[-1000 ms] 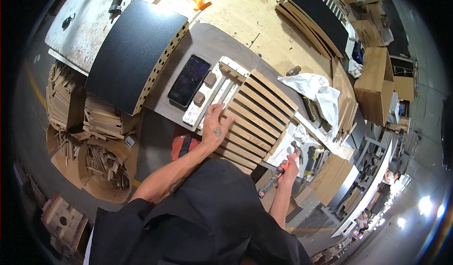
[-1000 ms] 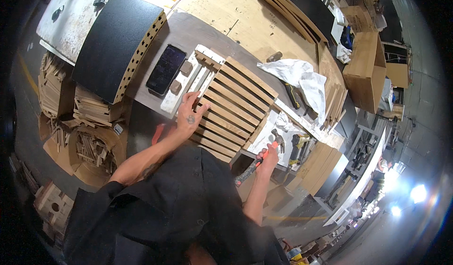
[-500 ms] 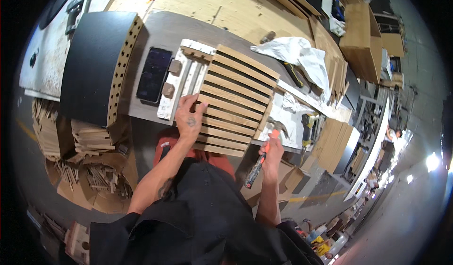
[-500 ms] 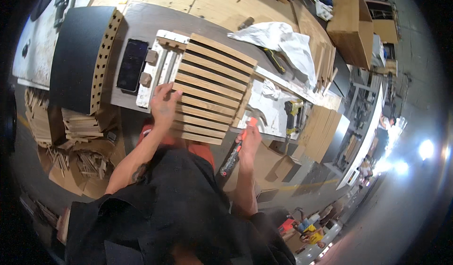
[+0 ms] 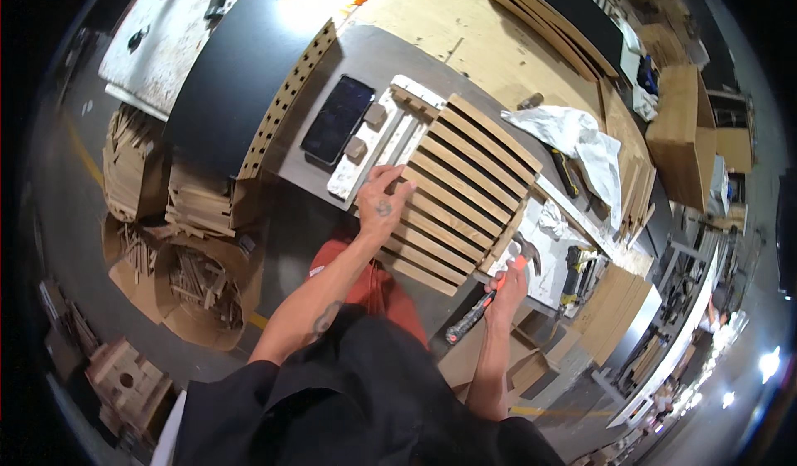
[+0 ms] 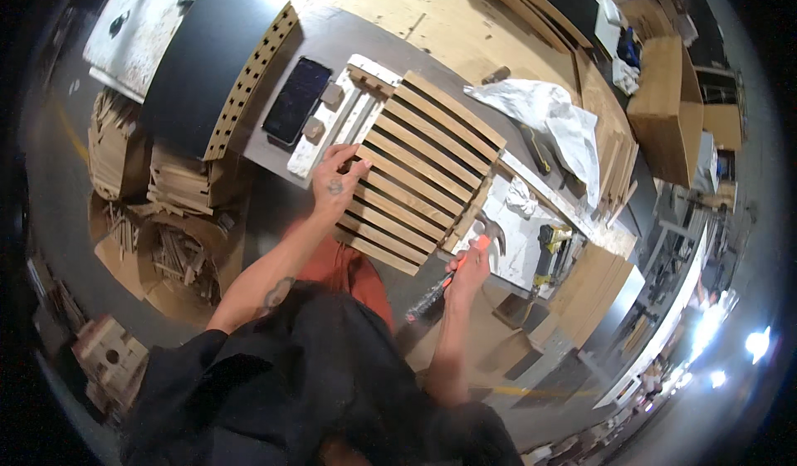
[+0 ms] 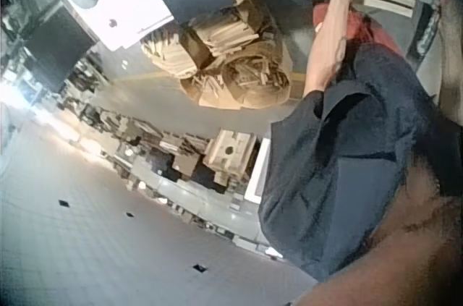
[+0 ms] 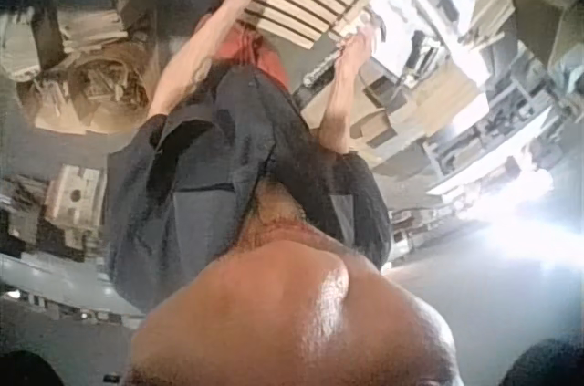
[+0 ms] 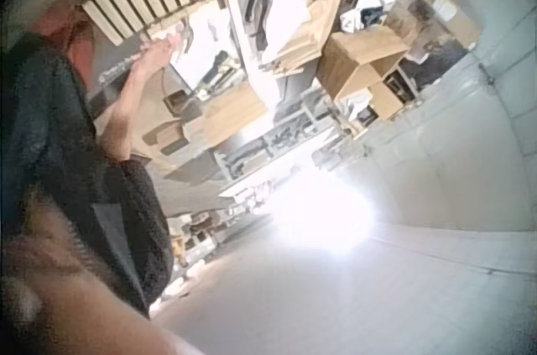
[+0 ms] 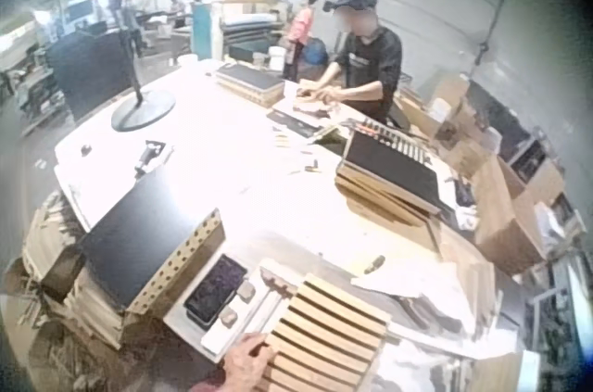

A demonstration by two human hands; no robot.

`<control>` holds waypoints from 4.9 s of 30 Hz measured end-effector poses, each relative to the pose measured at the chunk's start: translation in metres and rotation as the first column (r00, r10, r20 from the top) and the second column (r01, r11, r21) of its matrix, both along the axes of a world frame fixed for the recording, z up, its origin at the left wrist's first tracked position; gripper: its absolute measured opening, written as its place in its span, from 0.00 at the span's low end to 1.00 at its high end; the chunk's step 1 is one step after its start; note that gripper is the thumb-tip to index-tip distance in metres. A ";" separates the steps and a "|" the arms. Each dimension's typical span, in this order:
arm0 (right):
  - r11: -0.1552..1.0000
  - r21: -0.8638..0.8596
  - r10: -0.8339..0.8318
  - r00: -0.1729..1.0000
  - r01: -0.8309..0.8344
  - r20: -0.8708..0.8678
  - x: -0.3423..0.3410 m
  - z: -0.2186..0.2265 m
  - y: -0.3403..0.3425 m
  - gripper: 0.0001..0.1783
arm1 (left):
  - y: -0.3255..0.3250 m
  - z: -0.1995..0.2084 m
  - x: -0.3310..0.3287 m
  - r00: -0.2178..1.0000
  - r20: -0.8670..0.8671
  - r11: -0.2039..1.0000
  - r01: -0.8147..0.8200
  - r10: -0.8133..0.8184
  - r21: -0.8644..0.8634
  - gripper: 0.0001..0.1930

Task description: Assembling wooden slats into a jig, tapping them into place with a hammer, and applying wood glue to secure the assembly.

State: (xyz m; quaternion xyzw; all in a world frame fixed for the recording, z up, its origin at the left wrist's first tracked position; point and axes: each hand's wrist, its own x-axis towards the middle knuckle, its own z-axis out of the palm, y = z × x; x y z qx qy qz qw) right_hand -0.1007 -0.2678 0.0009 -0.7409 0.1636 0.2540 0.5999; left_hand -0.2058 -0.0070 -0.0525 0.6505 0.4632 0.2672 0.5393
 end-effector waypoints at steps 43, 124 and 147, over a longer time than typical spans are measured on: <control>0.999 -0.035 -0.031 0.979 0.025 -0.201 -0.067 0.025 -0.024 0.13 | -0.024 0.000 -0.061 0.989 -0.137 0.973 -0.017 0.049 0.231 0.17; 0.989 0.092 -0.112 0.990 0.120 -0.086 -0.158 0.014 -0.067 0.15 | -0.082 -0.023 -0.127 0.978 0.086 0.980 -0.185 0.190 -0.069 0.15; 0.851 0.312 -0.360 0.902 0.422 -0.238 -0.077 0.021 -0.201 0.11 | -0.168 0.072 -0.076 0.882 0.202 0.308 0.069 0.426 -0.949 0.50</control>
